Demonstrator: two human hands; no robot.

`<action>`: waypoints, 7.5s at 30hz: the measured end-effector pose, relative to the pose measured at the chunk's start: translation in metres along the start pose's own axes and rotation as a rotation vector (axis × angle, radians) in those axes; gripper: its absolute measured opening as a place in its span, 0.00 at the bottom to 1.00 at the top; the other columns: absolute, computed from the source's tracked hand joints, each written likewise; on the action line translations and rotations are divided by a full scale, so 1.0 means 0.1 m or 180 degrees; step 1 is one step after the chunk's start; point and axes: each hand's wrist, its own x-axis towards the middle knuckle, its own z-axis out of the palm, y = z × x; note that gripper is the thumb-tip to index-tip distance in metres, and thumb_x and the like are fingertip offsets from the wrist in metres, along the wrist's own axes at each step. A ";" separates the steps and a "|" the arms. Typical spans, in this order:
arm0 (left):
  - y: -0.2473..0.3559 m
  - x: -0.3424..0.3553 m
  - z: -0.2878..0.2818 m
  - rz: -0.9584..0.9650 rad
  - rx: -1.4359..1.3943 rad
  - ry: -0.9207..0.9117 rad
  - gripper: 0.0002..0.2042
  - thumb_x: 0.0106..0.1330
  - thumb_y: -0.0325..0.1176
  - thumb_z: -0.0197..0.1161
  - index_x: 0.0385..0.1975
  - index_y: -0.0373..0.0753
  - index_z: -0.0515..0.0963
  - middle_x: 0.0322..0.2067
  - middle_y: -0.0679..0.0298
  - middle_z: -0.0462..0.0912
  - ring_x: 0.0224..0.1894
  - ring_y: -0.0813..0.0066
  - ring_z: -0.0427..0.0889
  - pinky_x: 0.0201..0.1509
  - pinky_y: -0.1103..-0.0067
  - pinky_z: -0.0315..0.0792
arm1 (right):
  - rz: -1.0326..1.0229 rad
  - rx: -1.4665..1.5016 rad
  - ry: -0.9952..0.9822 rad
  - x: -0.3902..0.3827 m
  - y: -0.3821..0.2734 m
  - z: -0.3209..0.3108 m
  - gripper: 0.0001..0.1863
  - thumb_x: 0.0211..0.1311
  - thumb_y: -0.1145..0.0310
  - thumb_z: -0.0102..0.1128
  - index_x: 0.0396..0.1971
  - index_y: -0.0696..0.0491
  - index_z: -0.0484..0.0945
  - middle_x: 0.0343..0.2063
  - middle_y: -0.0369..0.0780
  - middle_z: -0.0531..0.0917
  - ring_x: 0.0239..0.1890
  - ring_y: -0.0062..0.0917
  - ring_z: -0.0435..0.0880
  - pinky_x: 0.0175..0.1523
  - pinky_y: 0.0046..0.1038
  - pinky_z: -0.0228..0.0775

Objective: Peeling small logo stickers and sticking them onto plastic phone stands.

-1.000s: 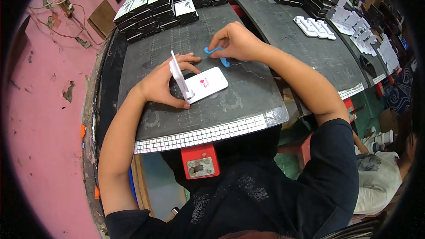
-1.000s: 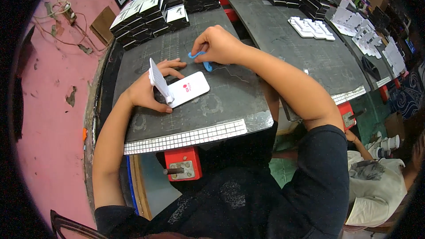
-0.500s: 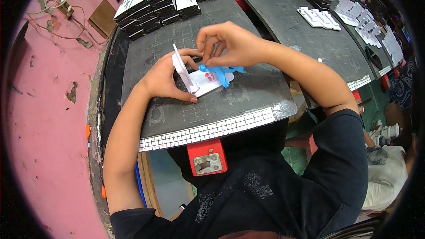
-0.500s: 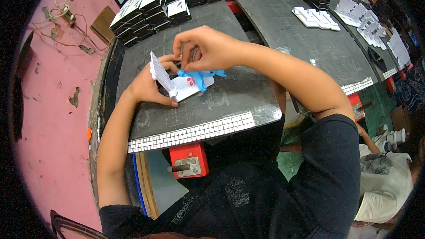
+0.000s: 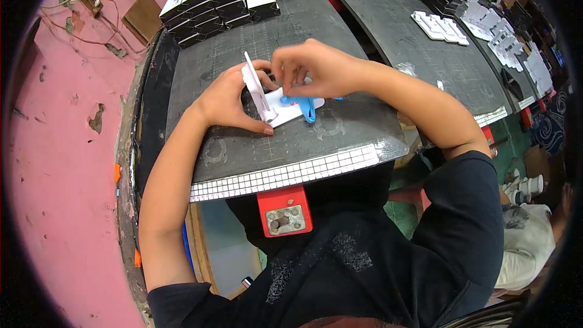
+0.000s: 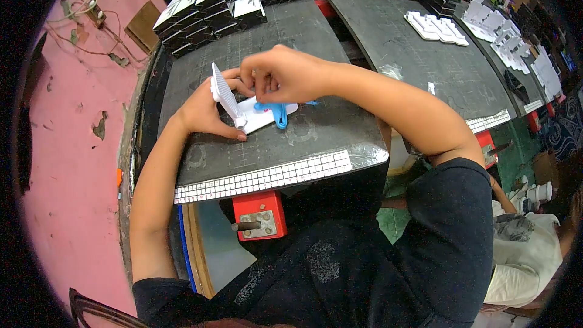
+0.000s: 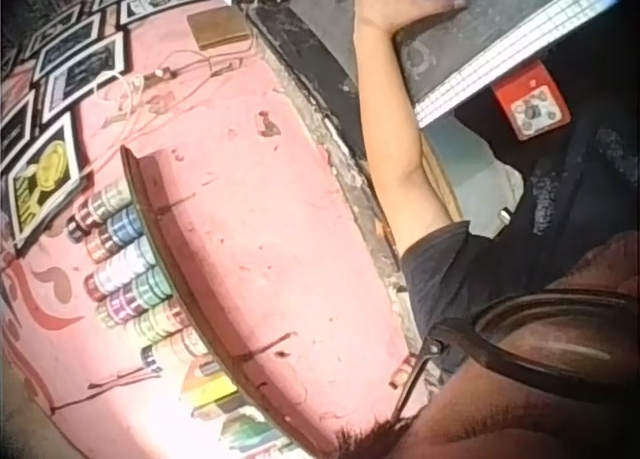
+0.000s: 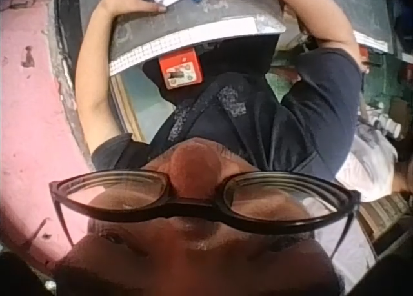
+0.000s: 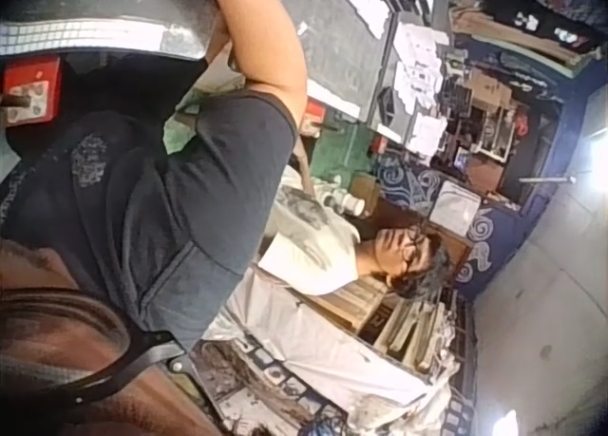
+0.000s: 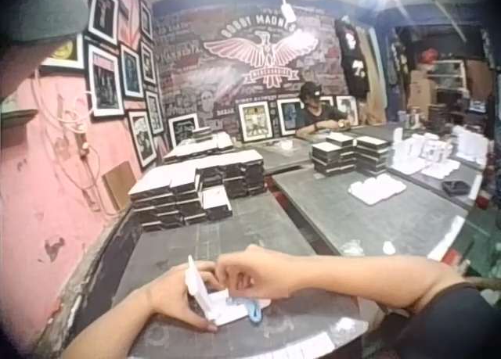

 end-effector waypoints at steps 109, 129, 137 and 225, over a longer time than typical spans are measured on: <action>-0.63 0.25 0.14 -0.1370 -0.3022 0.2528 0.35 0.86 0.64 0.36 0.48 0.40 0.83 0.44 0.64 0.88 0.43 0.76 0.83 0.52 0.76 0.74 | 0.1986 -0.4175 0.3594 -0.74 2.45 -2.92 0.20 0.72 0.77 0.56 0.61 0.50 0.80 0.59 0.46 0.86 0.63 0.48 0.85 0.59 0.48 0.83; -0.35 0.45 -0.18 0.0294 0.1552 0.2233 0.48 0.51 0.43 0.85 0.74 0.42 0.69 0.76 0.48 0.66 0.76 0.43 0.68 0.79 0.56 0.65 | 0.0039 0.1108 0.2977 0.39 0.81 -0.39 0.15 0.84 0.58 0.60 0.53 0.56 0.79 0.31 0.35 0.84 0.24 0.16 0.80 0.26 0.23 0.75; -0.44 0.39 0.00 0.0433 0.1847 0.1926 0.46 0.46 0.34 0.83 0.72 0.42 0.73 0.59 0.55 0.83 0.61 0.50 0.83 0.68 0.59 0.75 | -0.0368 0.1138 0.2189 0.35 0.74 0.08 0.26 0.73 0.69 0.72 0.66 0.57 0.76 0.47 0.42 0.89 0.38 0.15 0.88 0.40 0.21 0.79; -0.40 0.36 -0.01 0.0217 0.1992 0.1875 0.41 0.52 0.42 0.84 0.68 0.39 0.75 0.60 0.52 0.83 0.62 0.49 0.83 0.69 0.58 0.74 | -0.0112 -0.0184 0.1729 0.27 0.70 0.05 0.36 0.54 0.82 0.63 0.66 0.50 0.69 0.35 0.38 0.79 0.38 0.27 0.79 0.45 0.30 0.75</action>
